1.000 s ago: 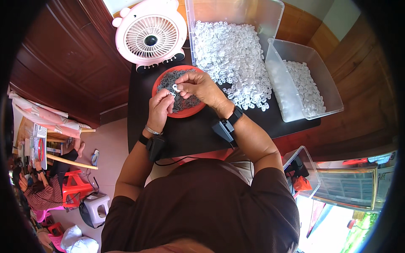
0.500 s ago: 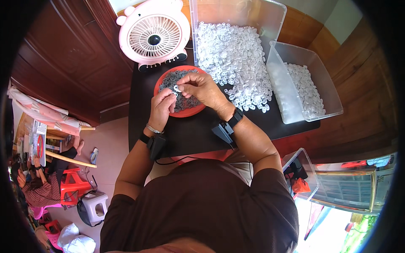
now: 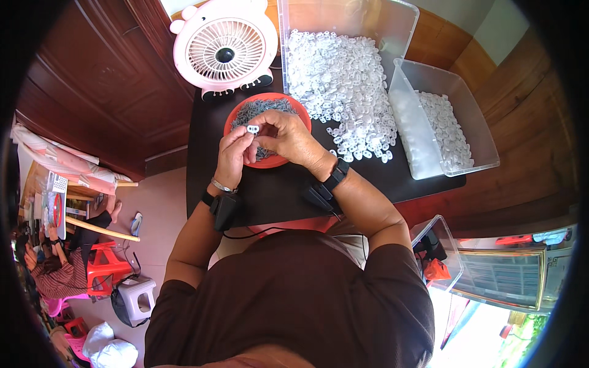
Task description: Assembling small plastic components by hand at a workbench.
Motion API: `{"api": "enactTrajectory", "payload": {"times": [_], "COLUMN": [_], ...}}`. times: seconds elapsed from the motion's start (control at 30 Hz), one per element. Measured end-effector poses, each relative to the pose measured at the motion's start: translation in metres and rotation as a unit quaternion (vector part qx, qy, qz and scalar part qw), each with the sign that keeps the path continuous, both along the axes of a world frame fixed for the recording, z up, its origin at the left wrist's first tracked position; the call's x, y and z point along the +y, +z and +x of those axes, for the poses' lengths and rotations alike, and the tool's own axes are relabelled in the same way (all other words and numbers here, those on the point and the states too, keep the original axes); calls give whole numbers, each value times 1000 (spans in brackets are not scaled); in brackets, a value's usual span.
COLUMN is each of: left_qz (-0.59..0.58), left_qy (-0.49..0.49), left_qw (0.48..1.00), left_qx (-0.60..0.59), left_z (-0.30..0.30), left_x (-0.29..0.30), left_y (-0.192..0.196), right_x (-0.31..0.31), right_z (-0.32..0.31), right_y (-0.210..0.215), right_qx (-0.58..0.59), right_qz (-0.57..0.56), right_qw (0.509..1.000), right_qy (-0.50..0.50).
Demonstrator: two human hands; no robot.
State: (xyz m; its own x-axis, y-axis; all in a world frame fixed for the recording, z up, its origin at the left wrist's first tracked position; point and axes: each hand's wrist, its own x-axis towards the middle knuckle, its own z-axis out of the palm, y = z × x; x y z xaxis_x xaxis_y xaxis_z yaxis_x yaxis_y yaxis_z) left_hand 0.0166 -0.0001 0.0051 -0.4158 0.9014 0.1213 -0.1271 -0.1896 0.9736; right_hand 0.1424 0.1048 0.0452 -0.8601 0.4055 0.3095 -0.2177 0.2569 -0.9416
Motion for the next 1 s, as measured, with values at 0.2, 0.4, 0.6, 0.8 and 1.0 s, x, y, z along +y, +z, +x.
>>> {"api": "enactTrajectory", "payload": {"times": [0.2, 0.4, 0.6, 0.8, 1.0], "left_qz": [-7, -18, -7, 9, 13], "left_qy": [-1, 24, 26, 26, 31], "left_qw": [1000, 999, 999, 999, 999], "left_qx": [-16, -28, -40, -43, -25], "left_z": [-1, 3, 4, 2, 4], "left_x": [-2, 0, -2, -2, -3], "left_y": [4, 2, 4, 1, 2], "right_x": [2, -8, -12, -13, -14], "right_z": [-2, -3, -5, -6, -5], "right_y": [-3, 1, -3, -8, -7], "right_qx": [20, 29, 30, 47, 55], "right_qz": [123, 267, 362, 333, 338], "right_qw": [992, 959, 922, 933, 930], "right_qy": [-11, -87, -135, -131, -131]}}
